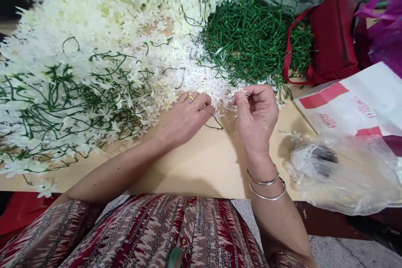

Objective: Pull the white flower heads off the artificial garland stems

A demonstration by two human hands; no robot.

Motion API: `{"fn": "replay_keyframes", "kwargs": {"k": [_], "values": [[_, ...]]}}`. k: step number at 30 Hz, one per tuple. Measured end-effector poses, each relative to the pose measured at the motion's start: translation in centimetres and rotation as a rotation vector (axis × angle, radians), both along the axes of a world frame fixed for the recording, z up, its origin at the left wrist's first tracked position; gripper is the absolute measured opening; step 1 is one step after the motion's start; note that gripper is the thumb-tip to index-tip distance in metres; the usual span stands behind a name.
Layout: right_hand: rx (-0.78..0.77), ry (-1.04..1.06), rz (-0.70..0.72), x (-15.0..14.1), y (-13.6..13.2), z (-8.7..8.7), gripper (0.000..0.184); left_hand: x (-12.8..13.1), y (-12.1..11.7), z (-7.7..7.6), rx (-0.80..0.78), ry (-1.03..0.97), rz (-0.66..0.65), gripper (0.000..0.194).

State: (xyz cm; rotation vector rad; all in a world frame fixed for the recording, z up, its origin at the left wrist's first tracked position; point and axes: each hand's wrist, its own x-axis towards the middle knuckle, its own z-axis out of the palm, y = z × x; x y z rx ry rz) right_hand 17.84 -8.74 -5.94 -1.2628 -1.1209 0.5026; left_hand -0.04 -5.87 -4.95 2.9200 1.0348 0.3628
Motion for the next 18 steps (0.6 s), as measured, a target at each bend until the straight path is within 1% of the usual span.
{"fn": "replay_keyframes", "kwargs": {"k": [3, 4, 6, 8, 11, 13, 15, 18], "values": [[0.004, -0.024, 0.01, 0.0, 0.0, -0.2, 0.014, -0.5, 0.4, -0.3, 0.035, -0.072, 0.001, 0.023], [0.004, -0.027, 0.011, 0.1, 0.0, -0.3, 0.014, -0.7, 0.6, -0.4, 0.032, -0.126, 0.012, 0.023], [-0.002, -0.024, 0.024, 0.3, 0.1, -0.5, 0.014, -1.2, 0.9, -0.4, -0.022, -0.275, 0.028, 0.022], [-0.019, 0.013, 0.11, 0.4, 0.1, -0.8, 0.016, -1.6, 1.1, -0.4, -0.113, -0.458, 0.016, 0.021], [-0.116, 0.119, 0.393, 0.2, 0.0, -0.9, 0.018, -1.9, 1.3, -0.1, -0.246, -0.682, 0.004, 0.015], [-0.193, 0.146, 0.52, -0.1, -0.2, -0.7, 0.02, -1.9, 1.4, 0.0, -0.333, -0.772, 0.018, 0.014], [-0.233, 0.135, 0.543, -0.4, -0.3, -0.6, 0.023, -1.8, 1.4, 0.0, -0.407, -0.845, 0.022, 0.015], [-0.266, 0.118, 0.519, -0.7, -0.2, -0.5, 0.027, -1.8, 1.4, 0.1, -0.485, -0.948, 0.003, 0.019]]}}
